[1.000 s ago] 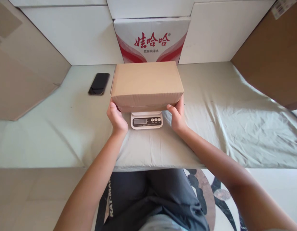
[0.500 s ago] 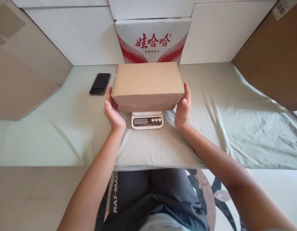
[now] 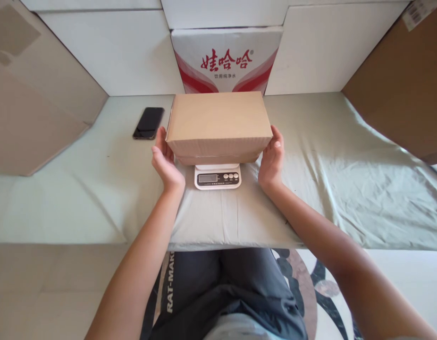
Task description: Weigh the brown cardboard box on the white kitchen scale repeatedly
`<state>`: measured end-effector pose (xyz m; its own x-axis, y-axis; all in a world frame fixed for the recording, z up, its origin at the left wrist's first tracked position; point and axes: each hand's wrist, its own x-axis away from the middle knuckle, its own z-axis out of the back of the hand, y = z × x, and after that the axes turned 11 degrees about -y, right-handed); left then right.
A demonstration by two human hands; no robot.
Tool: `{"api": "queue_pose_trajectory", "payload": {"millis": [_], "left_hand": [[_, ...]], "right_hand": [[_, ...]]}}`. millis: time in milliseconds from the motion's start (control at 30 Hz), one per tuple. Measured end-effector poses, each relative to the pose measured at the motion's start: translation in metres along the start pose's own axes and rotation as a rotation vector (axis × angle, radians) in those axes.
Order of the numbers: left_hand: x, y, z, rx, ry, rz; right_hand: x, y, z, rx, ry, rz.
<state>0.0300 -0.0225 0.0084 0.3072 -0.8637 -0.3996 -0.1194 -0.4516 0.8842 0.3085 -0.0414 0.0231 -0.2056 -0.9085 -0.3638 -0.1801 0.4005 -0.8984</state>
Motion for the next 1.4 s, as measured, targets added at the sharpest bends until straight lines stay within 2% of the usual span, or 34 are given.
{"api": "queue_pose_trajectory", "payload": {"millis": [400,933,1400], "left_hand": [[-0.001,0.0013,0.0,-0.015,-0.004,0.015],[0.0017,0.0078,-0.0055,-0.002,-0.019,0.033],[-0.0038,-0.002,-0.0064,-0.029,0.008,0.05]], "right_hand": [[-0.001,-0.0013,-0.002,0.005,0.054,-0.016],[-0.0028,-0.0003,0.0001,0.014,0.05,-0.048],[-0.0054,0.0051,-0.0002,-0.019,0.055,-0.104]]}}
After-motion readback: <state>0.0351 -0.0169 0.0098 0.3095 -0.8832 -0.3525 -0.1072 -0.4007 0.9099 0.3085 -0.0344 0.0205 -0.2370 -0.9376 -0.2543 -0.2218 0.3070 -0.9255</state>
